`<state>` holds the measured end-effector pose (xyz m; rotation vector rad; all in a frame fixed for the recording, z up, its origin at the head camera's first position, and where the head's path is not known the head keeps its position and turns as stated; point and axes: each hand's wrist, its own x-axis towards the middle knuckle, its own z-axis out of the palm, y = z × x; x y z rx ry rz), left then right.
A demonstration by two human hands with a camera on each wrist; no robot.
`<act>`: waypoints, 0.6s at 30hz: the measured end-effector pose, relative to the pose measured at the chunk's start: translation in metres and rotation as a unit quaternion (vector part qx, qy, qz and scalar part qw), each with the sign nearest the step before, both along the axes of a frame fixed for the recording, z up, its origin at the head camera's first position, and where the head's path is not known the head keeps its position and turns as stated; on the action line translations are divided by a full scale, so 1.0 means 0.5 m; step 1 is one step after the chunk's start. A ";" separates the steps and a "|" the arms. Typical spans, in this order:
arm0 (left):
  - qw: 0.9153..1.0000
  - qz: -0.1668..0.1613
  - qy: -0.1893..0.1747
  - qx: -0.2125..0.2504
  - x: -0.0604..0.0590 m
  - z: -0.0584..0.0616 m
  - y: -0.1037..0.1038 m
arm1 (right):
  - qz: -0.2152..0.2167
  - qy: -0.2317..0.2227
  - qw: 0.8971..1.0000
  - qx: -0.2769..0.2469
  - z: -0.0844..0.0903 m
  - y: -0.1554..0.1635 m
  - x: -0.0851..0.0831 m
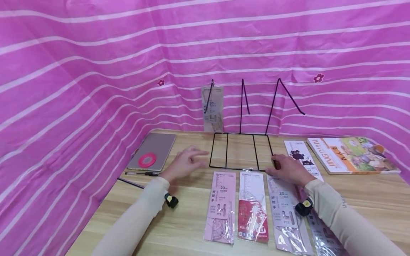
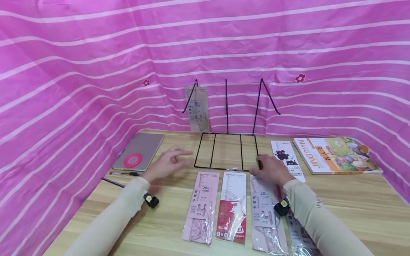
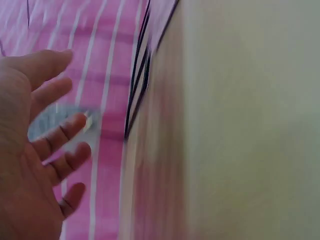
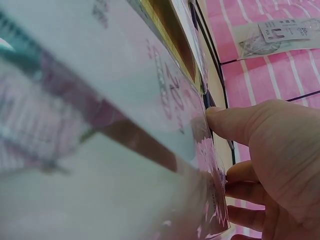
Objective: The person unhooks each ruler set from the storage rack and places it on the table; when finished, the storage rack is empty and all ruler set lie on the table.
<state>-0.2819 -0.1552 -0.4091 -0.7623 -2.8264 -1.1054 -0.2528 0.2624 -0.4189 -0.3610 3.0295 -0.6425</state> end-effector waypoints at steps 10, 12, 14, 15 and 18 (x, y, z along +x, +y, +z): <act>0.986 0.078 0.038 0.143 -0.150 0.026 -0.010 | -0.002 0.005 1.000 -0.001 0.009 -0.001 -0.002; 0.986 0.074 0.021 0.150 -0.171 0.037 0.003 | -0.002 0.004 1.000 -0.002 0.010 -0.001 -0.002; 0.986 0.073 -0.002 0.150 -0.189 0.049 0.015 | -0.001 0.005 1.000 -0.005 0.009 -0.001 -0.001; 0.986 0.071 -0.013 0.153 -0.197 0.054 0.021 | 0.001 0.005 1.000 -0.006 0.009 -0.002 0.000; 0.982 0.066 -0.048 0.173 -0.216 0.070 0.040 | 0.001 0.000 1.000 -0.009 0.005 -0.005 0.002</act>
